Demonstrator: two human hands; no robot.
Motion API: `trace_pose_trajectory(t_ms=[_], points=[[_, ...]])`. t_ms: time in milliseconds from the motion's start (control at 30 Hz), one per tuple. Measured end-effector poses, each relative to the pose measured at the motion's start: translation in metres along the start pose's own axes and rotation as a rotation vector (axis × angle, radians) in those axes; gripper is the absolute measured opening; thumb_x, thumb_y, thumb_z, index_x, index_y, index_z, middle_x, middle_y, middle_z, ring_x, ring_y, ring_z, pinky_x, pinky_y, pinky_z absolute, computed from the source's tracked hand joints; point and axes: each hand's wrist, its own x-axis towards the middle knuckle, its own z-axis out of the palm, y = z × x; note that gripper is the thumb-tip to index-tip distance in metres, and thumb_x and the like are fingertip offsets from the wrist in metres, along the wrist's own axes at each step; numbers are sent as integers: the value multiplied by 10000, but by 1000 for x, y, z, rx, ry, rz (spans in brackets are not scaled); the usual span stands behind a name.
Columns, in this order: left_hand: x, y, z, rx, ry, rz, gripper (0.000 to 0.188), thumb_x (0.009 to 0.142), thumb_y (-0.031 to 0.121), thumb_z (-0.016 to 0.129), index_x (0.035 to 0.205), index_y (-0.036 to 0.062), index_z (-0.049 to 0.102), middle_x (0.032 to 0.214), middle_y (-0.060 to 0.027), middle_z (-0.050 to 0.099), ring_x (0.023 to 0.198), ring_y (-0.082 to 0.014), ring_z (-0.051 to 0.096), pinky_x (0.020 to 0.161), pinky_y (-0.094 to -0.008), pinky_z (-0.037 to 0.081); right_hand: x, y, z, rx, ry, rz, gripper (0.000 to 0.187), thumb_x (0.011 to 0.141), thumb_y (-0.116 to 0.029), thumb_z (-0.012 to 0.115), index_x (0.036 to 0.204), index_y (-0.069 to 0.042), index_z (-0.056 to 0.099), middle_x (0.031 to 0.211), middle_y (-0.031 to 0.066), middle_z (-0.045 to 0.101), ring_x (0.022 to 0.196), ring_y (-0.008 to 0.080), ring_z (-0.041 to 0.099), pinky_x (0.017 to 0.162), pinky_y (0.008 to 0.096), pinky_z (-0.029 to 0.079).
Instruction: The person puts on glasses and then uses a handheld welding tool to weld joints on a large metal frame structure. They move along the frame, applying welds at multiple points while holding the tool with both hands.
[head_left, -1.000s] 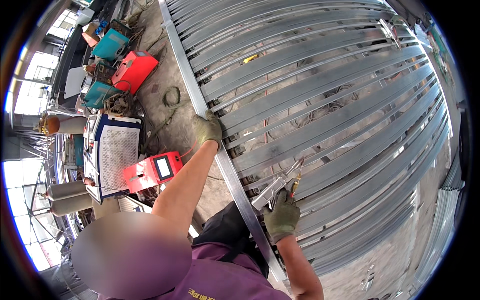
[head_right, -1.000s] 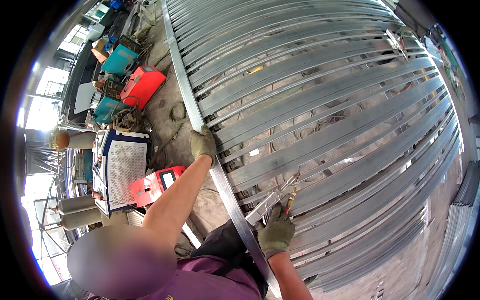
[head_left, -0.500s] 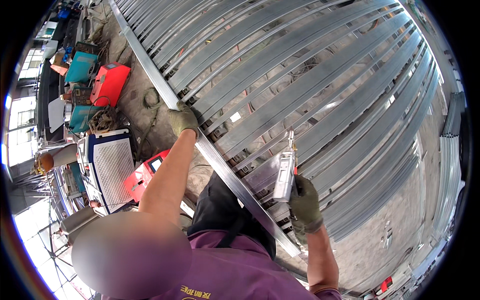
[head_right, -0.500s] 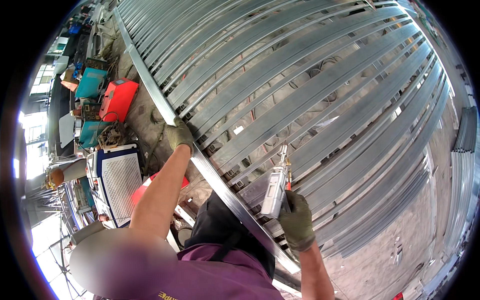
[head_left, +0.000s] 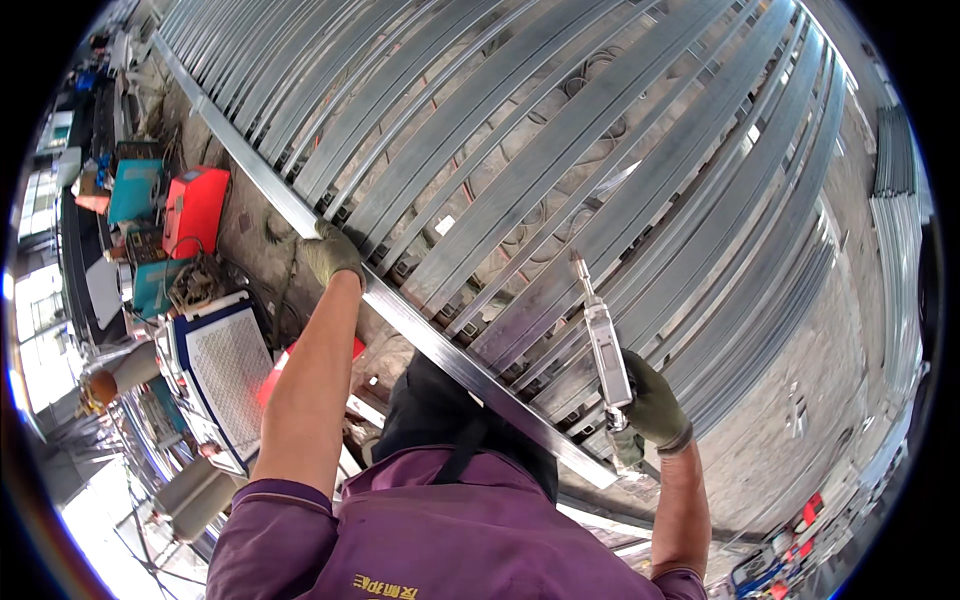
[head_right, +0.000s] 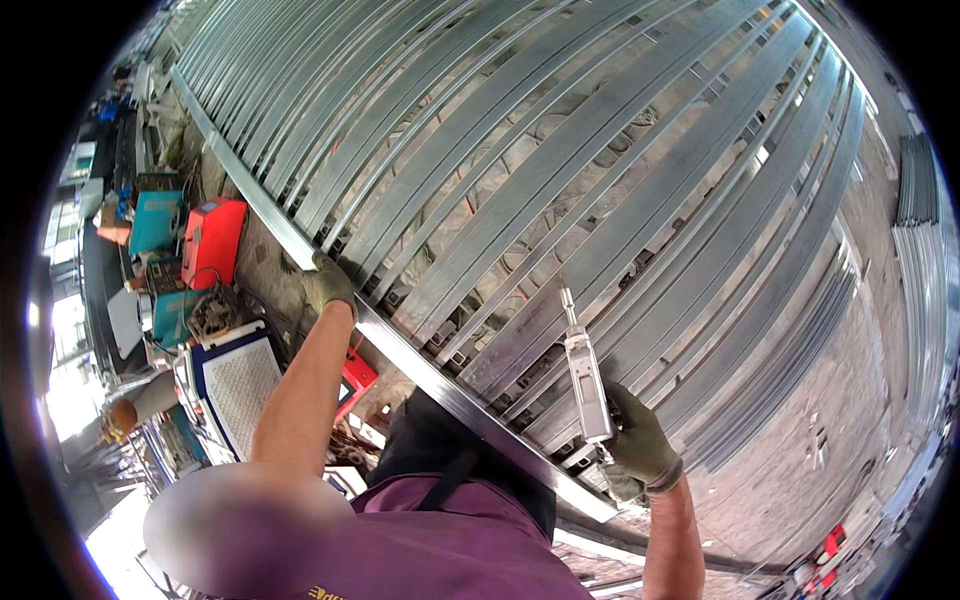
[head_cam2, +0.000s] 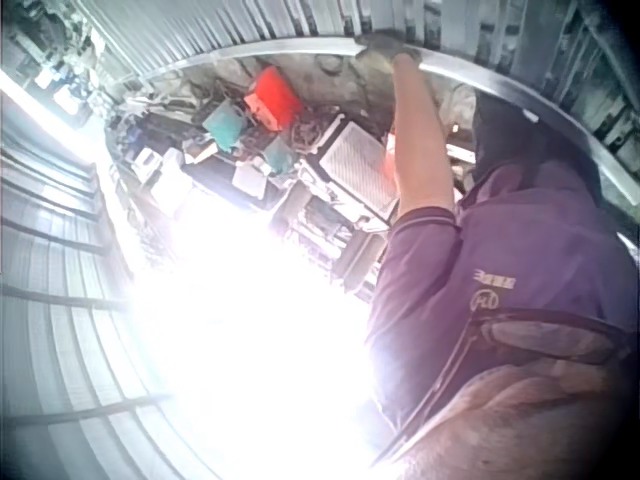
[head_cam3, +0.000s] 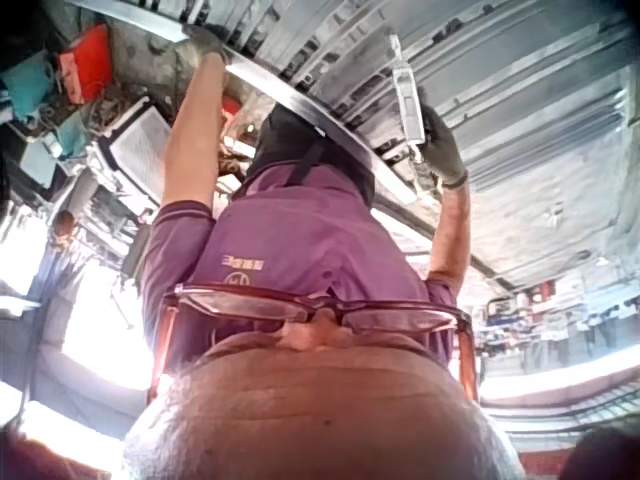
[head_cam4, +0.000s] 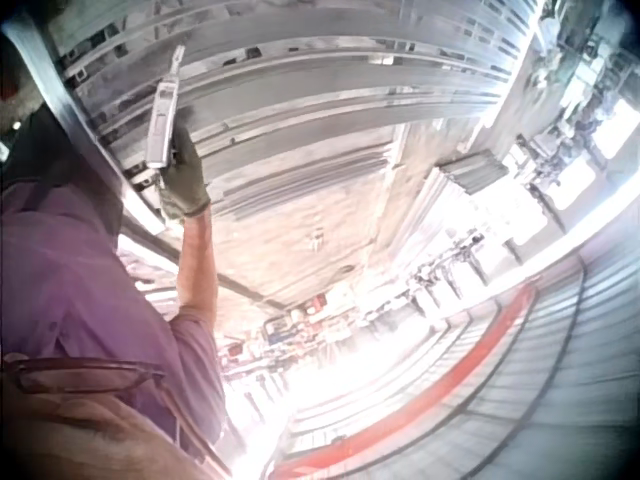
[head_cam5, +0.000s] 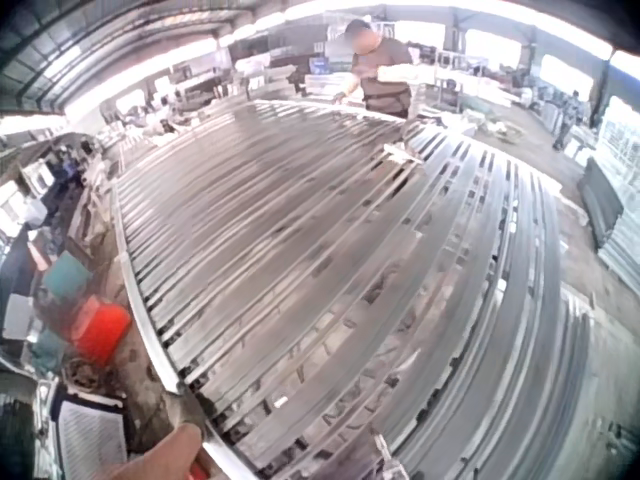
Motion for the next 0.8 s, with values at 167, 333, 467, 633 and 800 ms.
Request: trace_pose_trajectory(t_ms=[167,333,467,633,800], points=[[-3,2,2,-9,21,-1,717,1101,572,468,1366,-83,594,1312,-348,698,1191,-505,699,1014,-549,574,-42,34,13,-216,238,-183,614,946,29,785,1519,-30,573,1313,130,722,1188,217,704,1017,337,567],[50,-32,25,191,129,20,818,1059,632,509,1393,-108,607,1292,-364,709,1133,-490,742,932,-562,627,-83,47,13,-345,412,-194,774,788,-84,943,1479,-29,600,1309,176,690,1186,316,702,1051,402,574],[32,-19,18,90,-79,-71,857,1057,603,532,1636,-8,374,1388,-344,673,1189,-525,706,1031,-558,597,-130,61,4,-493,564,-201,614,820,114,767,1407,-18,644,1239,180,691,1127,358,699,986,417,570],[44,-23,23,79,-9,-56,839,1045,605,556,1591,-21,447,1434,-326,655,1263,-469,695,1080,-535,573,-187,52,-29,-283,483,-128,642,843,101,792,1454,-17,631,1270,150,701,1189,284,687,1031,370,548],[7,0,3,24,-68,-100,826,1056,604,528,1437,-127,576,1380,-346,679,1231,-475,709,1054,-549,581,-225,42,-78,113,558,-20,495,955,42,753,1426,8,606,1234,83,733,1135,174,703,985,335,591]])
